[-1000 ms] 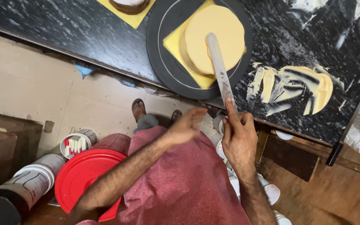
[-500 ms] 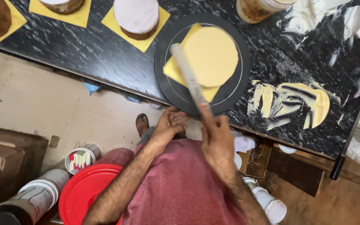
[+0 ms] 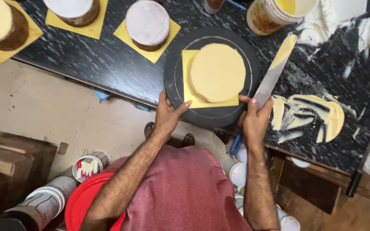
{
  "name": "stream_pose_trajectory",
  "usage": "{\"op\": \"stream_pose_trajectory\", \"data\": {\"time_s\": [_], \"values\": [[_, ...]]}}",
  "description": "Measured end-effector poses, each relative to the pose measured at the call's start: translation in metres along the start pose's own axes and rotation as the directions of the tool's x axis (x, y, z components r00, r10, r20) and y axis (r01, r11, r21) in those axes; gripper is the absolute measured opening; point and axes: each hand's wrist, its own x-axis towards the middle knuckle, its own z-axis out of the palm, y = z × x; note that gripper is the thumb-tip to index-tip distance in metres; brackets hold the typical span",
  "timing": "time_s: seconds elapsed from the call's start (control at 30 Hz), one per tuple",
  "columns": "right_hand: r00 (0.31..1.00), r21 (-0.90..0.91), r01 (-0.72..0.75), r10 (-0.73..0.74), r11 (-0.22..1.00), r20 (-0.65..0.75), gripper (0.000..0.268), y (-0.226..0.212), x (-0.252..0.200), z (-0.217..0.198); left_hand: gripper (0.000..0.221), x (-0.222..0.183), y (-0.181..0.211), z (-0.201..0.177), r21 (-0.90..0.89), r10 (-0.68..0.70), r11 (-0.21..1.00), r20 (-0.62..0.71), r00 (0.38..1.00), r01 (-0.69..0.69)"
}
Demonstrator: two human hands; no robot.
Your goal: The person frosts several cakes using a spatula and a turntable, spreading yellow frosting over the top and sides of the cakes and smoothing it with a scraper.
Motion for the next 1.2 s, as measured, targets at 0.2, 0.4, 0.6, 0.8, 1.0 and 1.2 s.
{"op": "stream_pose_trajectory", "data": {"time_s": [0.2, 0.4, 0.6, 0.8, 1.0, 1.2], "values": [[0.999, 0.122, -0.033, 0.037, 0.992, -0.033, 0.053, -0.008, -0.017, 0.044, 0.052, -0.004, 0.023, -0.029, 0.163, -0.272, 0.944, -0.114, 0.955, 0.288], [0.999, 0.279, -0.033, 0.027, 0.960, 0.024, 0.040, 0.015, -0.044, 0.066, 0.037, -0.024, 0.056, -0.071, 0.072, -0.231, 0.965, -0.223, 0.947, 0.252], [0.964, 0.398, 0.079, 0.031, 0.914, -0.264, 0.020, 0.039, -0.050, -0.017, 0.035, 0.048, 0.086, -0.020, 0.121, -0.208, 0.970, -0.047, 0.977, 0.212], [0.916, 0.338, 0.125, 0.022, 0.933, -0.400, 0.021, 0.055, -0.044, -0.100, 0.035, 0.163, 0.053, 0.104, 0.011, -0.184, 0.983, 0.220, 0.958, 0.186], [0.907, 0.364, 0.060, 0.101, 0.929, -0.408, 0.018, 0.076, -0.025, -0.127, 0.035, 0.264, 0.001, 0.197, 0.007, -0.150, 0.988, 0.274, 0.950, 0.154], [0.934, 0.396, 0.079, 0.071, 0.915, -0.349, 0.020, 0.074, 0.000, -0.140, 0.033, 0.298, -0.039, 0.214, -0.034, -0.184, 0.980, 0.200, 0.962, 0.195]]}}
